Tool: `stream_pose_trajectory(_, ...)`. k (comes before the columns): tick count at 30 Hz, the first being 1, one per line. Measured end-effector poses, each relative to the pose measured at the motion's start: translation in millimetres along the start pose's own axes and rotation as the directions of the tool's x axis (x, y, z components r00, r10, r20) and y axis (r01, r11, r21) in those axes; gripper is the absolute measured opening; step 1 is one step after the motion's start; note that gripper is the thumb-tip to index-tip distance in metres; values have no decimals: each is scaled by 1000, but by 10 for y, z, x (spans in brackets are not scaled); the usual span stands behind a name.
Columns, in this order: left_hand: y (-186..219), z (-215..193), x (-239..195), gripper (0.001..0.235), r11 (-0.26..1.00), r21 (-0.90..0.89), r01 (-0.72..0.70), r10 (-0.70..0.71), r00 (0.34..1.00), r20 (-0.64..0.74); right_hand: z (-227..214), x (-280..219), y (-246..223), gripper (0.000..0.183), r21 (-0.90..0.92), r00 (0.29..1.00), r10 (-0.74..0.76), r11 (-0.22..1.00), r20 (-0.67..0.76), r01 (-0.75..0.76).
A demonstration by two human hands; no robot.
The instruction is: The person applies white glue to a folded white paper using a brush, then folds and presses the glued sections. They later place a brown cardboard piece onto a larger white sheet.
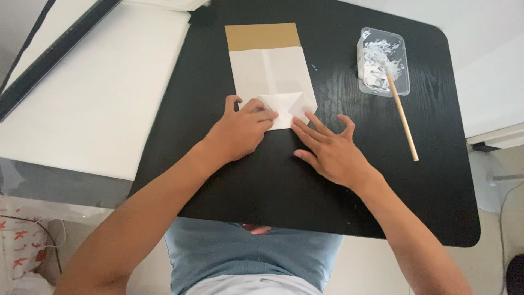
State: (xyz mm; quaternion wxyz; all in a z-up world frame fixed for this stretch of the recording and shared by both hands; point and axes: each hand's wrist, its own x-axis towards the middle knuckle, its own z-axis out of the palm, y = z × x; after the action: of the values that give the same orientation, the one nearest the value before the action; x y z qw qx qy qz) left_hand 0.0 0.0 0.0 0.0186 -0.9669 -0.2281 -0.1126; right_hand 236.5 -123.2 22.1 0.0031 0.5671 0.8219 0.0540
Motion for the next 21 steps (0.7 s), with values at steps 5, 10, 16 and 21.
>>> stream_pose_trajectory(5,-27,-13,-17,24,999,-41,-5,1,996,-90,-66,33,22,50,10,998,-25,1000,-51,26)
stream_pose_trajectory(10,-71,18,-7,22,996,-80,27,-38,989,-140,-2,87,78,35,-4,991,-32,999,-131,32)
stream_pose_trajectory(16,-139,88,87,33,951,-247,183,-241,943,-231,95,344,194,39,70,951,78,996,-298,-59)
stream_pose_trajectory(21,-223,110,132,83,782,-531,326,-393,920,-13,112,609,301,77,315,960,236,932,-153,-179)
